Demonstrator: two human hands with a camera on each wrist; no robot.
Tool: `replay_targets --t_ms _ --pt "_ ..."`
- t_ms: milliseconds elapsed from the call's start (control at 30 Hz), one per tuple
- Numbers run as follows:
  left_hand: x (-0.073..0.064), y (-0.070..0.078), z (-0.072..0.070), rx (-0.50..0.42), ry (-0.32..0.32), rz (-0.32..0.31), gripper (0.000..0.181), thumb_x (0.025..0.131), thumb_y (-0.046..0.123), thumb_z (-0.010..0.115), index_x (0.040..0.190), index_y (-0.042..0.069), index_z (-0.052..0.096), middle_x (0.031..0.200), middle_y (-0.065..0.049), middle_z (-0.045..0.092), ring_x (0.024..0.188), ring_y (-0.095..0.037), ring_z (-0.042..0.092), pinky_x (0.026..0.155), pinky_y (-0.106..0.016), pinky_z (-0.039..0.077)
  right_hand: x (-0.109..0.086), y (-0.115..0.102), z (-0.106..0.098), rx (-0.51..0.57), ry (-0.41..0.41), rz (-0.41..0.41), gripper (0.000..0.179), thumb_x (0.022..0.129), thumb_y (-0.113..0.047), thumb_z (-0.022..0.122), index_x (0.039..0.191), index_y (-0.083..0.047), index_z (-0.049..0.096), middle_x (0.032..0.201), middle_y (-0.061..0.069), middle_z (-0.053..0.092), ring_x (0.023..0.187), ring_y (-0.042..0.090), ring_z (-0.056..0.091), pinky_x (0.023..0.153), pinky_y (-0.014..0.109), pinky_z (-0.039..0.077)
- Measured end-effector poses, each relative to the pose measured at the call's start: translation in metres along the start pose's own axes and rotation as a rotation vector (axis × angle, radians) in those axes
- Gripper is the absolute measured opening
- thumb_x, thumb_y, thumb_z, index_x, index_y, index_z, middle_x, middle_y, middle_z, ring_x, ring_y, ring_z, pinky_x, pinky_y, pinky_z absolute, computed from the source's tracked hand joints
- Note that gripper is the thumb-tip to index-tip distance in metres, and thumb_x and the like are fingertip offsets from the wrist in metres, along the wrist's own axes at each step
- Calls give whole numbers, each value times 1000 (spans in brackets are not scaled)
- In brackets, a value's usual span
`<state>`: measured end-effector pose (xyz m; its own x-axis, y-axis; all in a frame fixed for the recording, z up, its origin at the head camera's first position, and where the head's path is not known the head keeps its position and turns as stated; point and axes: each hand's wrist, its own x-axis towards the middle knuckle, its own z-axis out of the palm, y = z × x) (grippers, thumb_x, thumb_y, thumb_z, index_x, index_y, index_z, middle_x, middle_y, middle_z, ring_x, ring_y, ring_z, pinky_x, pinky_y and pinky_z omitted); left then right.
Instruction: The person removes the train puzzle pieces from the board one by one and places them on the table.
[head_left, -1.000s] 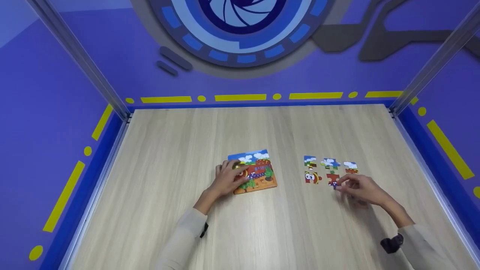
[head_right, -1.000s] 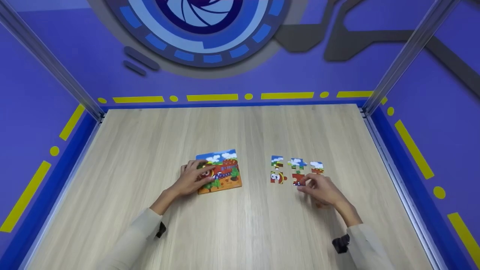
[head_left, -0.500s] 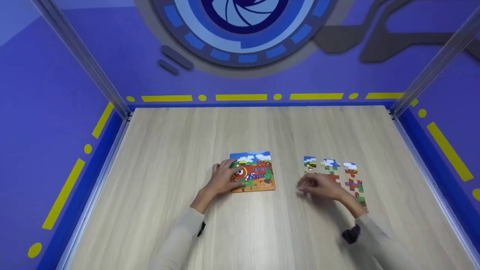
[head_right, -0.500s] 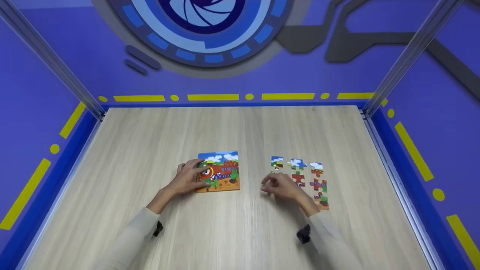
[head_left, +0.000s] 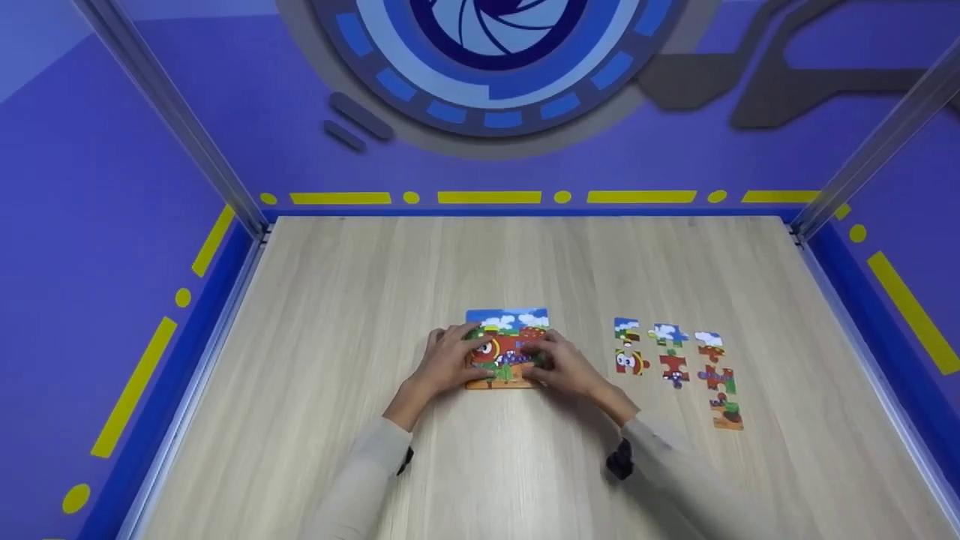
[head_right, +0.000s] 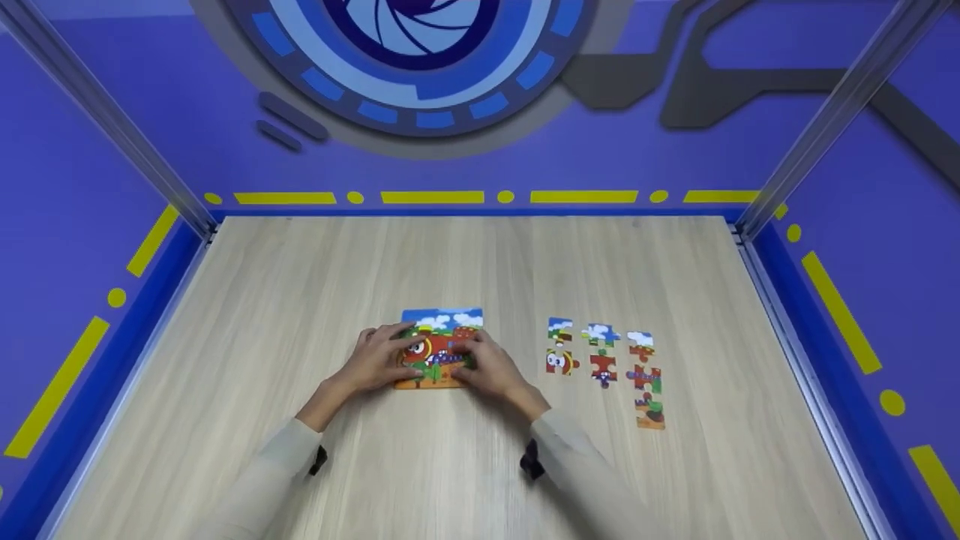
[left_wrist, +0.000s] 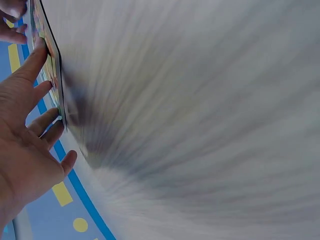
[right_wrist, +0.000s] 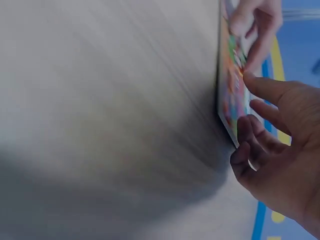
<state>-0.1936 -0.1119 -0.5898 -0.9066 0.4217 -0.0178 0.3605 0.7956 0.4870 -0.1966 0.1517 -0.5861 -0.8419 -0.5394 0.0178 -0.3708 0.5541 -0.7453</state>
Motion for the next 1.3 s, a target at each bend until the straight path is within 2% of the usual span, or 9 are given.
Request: replay_targets --t_ms 167,300,433,567,633,867,1100,1300 --pt "-1 -1 2 -25 17 7 61 88 42 78 142 18 62 155 -15 48 139 -36 47 113 -64 29 6 -7 16 -73 63 63 36 92 -17 77 124 -1 72 121 15 60 101 26 59 89 44 51" --pt "0 -2 2 -39 17 16 61 89 42 78 142 16 62 155 -16 48 138 -37 47 111 -65 29 8 -10 21 -60 101 137 31 89 -15 79 118 -4 76 122 14 63 110 28 62 97 50 52" --pt "-1 -3 0 -57 -13 15 61 91 42 76 144 15 60 157 -16 46 141 -39 44 111 -66 28 8 -12 24 -46 122 187 28 88 -14 80 115 -8 78 120 12 64 102 23 60 87 41 52" --pt "-2 -5 -2 -64 -49 23 62 91 40 76 145 15 58 158 -18 44 145 -41 41 112 -67 26 7 -13 25 -52 130 204 28 87 -17 81 114 -9 78 112 8 64 88 16 53 75 32 45" --pt "-2 -5 -4 -59 -60 27 63 91 39 76 146 16 58 159 -17 44 145 -41 40 114 -66 26 7 -13 25 -60 128 208 28 87 -17 81 113 -8 78 110 8 64 89 16 54 77 33 46" --pt "2 -4 -4 -32 -49 33 63 89 42 78 144 16 60 157 -16 47 142 -39 44 117 -65 25 11 -16 22 -35 94 245 22 88 -11 80 107 -3 73 113 13 63 99 24 60 93 48 51" --pt "4 0 -4 -17 -49 22 64 88 41 78 144 17 60 157 -16 46 142 -40 44 117 -65 23 11 -13 22 -9 112 190 24 84 -6 82 101 0 65 101 13 60 88 20 55 79 37 46" --pt "2 3 -7 -7 -27 22 63 86 39 81 141 14 63 154 -18 50 138 -41 47 118 -66 22 9 -15 25 95 135 146 23 85 0 79 102 0 63 94 13 65 82 18 56 70 25 43"
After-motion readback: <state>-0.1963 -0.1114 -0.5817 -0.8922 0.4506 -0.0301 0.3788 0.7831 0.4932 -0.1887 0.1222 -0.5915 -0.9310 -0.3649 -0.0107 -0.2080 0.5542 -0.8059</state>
